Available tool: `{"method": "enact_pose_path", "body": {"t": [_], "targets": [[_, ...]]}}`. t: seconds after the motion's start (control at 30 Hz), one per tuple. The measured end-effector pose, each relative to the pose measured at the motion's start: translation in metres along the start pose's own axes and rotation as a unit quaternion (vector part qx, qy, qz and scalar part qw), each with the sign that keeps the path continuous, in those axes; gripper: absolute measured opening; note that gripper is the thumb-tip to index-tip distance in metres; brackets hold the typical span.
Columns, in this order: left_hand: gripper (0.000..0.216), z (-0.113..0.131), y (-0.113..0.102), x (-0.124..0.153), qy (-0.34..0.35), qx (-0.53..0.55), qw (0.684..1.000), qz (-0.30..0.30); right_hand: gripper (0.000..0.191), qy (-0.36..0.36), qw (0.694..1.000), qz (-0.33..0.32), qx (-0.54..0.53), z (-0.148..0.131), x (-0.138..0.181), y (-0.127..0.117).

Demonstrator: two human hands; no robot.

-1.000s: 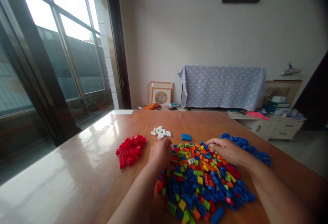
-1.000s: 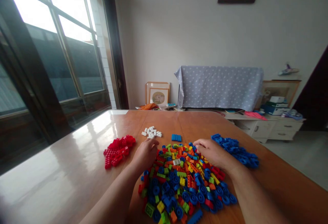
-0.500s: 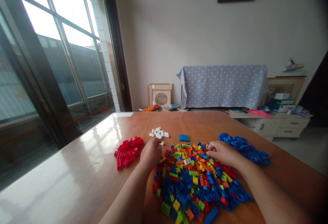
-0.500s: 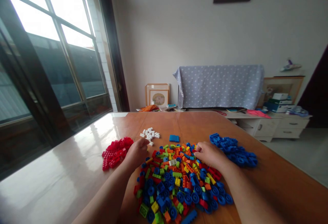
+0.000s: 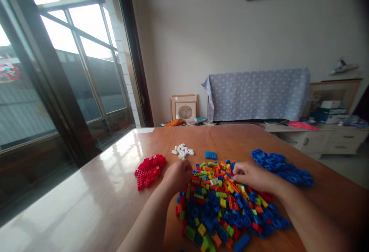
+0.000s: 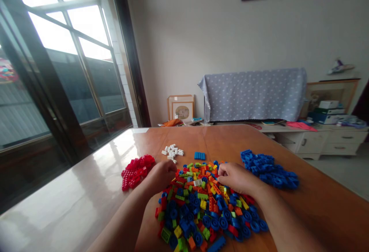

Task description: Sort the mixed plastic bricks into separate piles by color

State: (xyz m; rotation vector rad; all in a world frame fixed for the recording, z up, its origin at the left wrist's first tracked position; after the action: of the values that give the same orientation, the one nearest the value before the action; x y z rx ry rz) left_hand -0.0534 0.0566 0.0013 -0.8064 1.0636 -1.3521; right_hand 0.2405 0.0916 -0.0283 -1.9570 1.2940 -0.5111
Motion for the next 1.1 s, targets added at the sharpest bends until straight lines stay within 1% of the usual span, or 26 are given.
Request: {"method": "enact_pose_path", "body": {"t": [0.17,0.27,0.4,0.53,0.63,0.83,0.9,1.03,1.1], "targets": [[0.018,0.012,-0.001,0.012,0.073,-0.029,0.994,-0.081,0.018,-0.011,0.999,-0.013,-0.032,-0.009,0.003,0.002],[0.021,0.013,0.001,0.013,0.085,-0.044,0.990,-0.102,0.022,-0.008,0.999,-0.008,-0.040,-0.006,0.002,0.003],[0.023,0.011,0.006,0.011,0.080,-0.058,0.990,-0.099,0.026,-0.004,0.998,-0.013,-0.062,-0.005,0.001,0.006],[0.022,0.009,0.009,0.007,0.083,-0.040,0.992,-0.083,0.025,-0.006,0.997,-0.008,-0.071,-0.009,0.000,0.008],[0.021,0.008,0.010,0.007,0.086,-0.022,0.994,-0.067,0.023,-0.013,0.997,0.002,-0.080,-0.014,-0.001,0.007],[0.021,0.010,0.007,0.008,0.070,-0.009,0.995,-0.064,0.020,-0.028,0.993,0.000,-0.115,-0.024,0.001,0.010],[0.021,0.011,0.008,0.008,0.070,-0.001,0.995,-0.069,0.021,-0.026,0.991,0.002,-0.129,-0.026,0.001,0.011],[0.019,0.010,0.012,0.008,0.070,0.014,0.993,-0.098,0.026,-0.013,0.987,0.011,-0.158,-0.030,0.002,0.010],[0.018,0.009,0.012,0.007,0.068,0.019,0.993,-0.095,0.028,-0.008,0.984,0.012,-0.179,-0.035,0.003,0.009]]}}
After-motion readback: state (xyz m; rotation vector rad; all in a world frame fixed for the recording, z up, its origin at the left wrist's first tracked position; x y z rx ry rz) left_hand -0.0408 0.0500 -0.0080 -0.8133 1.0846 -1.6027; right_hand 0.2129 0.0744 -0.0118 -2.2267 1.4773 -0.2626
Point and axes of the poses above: each hand's wrist, its own x-axis away from the middle knuckle, its own y-axis out of the palm, z = x × y, the point moved 5 cm from there along -x, towards the middle knuckle, and after that the axes turned 8 degrees about -x, right-handed, at the moved point
